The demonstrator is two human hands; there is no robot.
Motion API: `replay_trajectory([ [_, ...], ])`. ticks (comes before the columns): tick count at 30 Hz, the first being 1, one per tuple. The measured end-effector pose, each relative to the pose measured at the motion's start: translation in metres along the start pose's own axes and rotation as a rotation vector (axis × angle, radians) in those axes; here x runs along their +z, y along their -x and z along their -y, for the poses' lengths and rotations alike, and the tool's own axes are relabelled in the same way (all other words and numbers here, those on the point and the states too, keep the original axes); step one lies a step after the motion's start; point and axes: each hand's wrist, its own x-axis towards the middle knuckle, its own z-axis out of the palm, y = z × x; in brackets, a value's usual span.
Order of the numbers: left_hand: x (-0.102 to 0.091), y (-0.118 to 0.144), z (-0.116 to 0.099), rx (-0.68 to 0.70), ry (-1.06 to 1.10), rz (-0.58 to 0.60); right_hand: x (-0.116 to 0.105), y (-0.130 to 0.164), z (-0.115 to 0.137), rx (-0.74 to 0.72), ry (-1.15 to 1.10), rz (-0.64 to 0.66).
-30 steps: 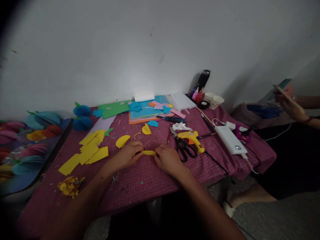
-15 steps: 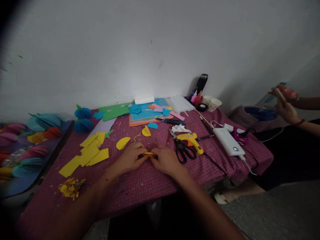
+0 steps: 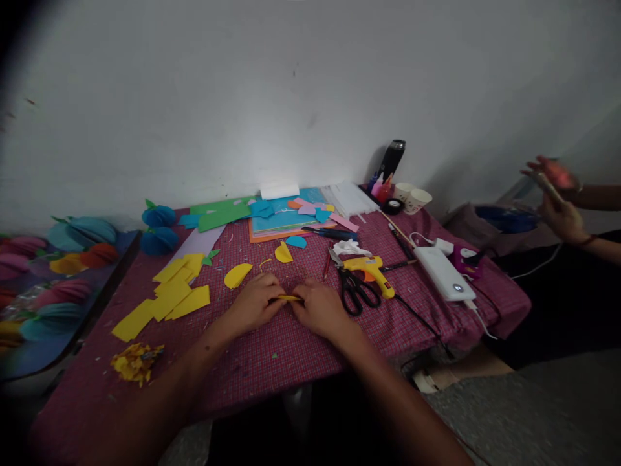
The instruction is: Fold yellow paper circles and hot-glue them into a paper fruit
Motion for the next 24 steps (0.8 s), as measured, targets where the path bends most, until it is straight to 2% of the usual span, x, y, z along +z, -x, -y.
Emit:
replay_trajectory([
  [7, 0.001, 0.001, 0.002, -0.003, 0.029, -0.012, 0.004, 0.001, -0.004, 0.005, -0.016, -0.003],
  [13, -0.010, 0.003, 0.009, -0.045, 0.316, -0.062, -0.002, 0.000, -0.002, 0.016, -0.235, -0.064],
  [19, -0.033, 0.004, 0.013, -0.281, 0.650, -0.174, -0.020, -0.027, 0.008, -0.033, -0.616, -0.063],
  [24, -0.033, 0.006, 0.026, -0.434, 0.778, -0.301, -0.016, -0.063, 0.010, -0.038, -0.774, 0.018],
])
